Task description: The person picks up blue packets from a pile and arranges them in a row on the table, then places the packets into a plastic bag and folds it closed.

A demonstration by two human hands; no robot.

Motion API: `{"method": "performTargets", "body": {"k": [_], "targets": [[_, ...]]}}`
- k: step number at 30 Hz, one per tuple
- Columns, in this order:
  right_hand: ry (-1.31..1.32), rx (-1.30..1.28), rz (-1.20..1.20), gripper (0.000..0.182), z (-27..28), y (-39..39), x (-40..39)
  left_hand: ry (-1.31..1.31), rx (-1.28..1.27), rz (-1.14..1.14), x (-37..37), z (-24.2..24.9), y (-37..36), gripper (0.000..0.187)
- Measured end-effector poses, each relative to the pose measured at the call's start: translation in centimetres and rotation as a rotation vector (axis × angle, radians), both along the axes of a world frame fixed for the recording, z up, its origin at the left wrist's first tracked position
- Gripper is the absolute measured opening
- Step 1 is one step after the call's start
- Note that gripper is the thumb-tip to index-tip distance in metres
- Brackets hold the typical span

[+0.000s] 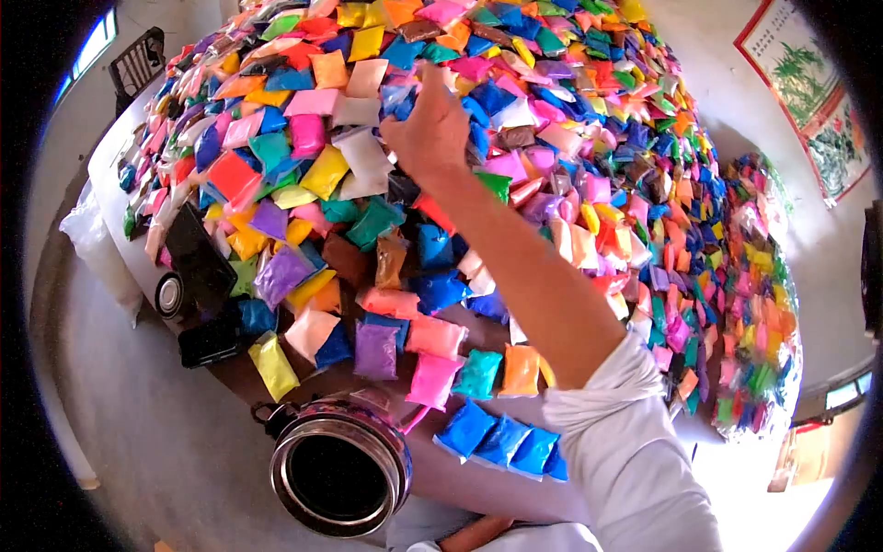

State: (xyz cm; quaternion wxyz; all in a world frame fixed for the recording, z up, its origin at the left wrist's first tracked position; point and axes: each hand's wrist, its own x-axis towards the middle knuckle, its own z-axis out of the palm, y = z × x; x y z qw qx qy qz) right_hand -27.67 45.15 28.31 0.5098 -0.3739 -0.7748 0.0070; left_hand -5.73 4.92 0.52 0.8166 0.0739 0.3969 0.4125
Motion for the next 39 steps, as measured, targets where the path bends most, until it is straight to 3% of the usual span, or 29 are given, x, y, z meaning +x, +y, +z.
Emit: {"method": "performTargets", "body": {"k": [1,3,5,9,11,12,14,15,16,18,20,22,24,26,30,35,39], "targets": [[0.059,-0.035,0.089,0.05,0.4,0.9,0.9,0.0,-0.005,0.0,0.0,-0.1,0.0,0.027],[0.001,-0.022,0.008,0.044,2.3,3.0,3.3,0.001,-0.006,0.0,0.0,-0.1,0.1,0.027],[-0.05,-0.189,-0.182,0.04,4.8,5.0,5.9,0.002,-0.01,0.0,-0.1,-0.2,0.2,0.027],[-0.103,-0.385,-0.145,0.054,3.4,10.7,8.8,0.011,-0.017,-0.001,-0.2,-0.1,0.4,0.027],[-0.452,-0.444,-0.096,0.061,1.5,12.2,9.1,0.018,-0.019,0.001,-0.2,0.0,0.5,0.027],[-0.449,-0.446,-0.093,0.061,1.2,11.9,8.9,0.022,-0.02,0.004,-0.3,0.0,0.5,0.027],[-0.584,-0.232,-0.316,0.055,-0.1,10.1,8.2,0.033,-0.022,0.004,-0.3,0.2,0.5,0.027],[-0.477,0.046,-0.311,0.045,-1.3,9.3,8.1,0.037,-0.019,0.005,-0.2,0.2,0.5,0.027],[-0.472,0.048,-0.312,0.045,-1.3,9.4,8.3,0.038,-0.018,0.003,-0.1,0.3,0.5,0.027],[-0.363,-0.187,-0.181,0.04,-0.9,9.6,8.9,0.048,-0.013,0.008,-0.2,0.4,0.4,0.027],[-0.214,-0.158,-0.139,0.037,-0.1,9.8,10.2,0.057,-0.009,0.01,-0.3,0.5,0.3,0.027],[0.039,-0.086,-0.153,0.037,3.0,8.0,12.8,0.065,-0.002,0.013,-0.1,0.6,0.1,0.027],[0.406,-0.387,0.263,0.032,5.7,4.8,17.2,0.076,0.011,0.013,-0.1,0.7,0.0,0.027],[0.452,-0.479,0.291,0.027,7.0,0.6,22.4,0.094,0.026,0.009,0.0,0.8,-0.3,0.027],[0.417,-0.552,0.066,0.024,5.3,-9.1,34.6,0.137,0.08,-0.004,0.7,1.1,-1.0,0.027],[0.587,-0.679,-0.167,0.025,-0.4,-22.0,48.2,0.204,0.142,-0.025,2.7,2.0,-1.9,0.027],[0.633,-0.728,-0.343,0.025,-2.8,-29.7,53.5,0.284,0.205,-0.028,4.7,3.1,-2.7,0.027]]}}
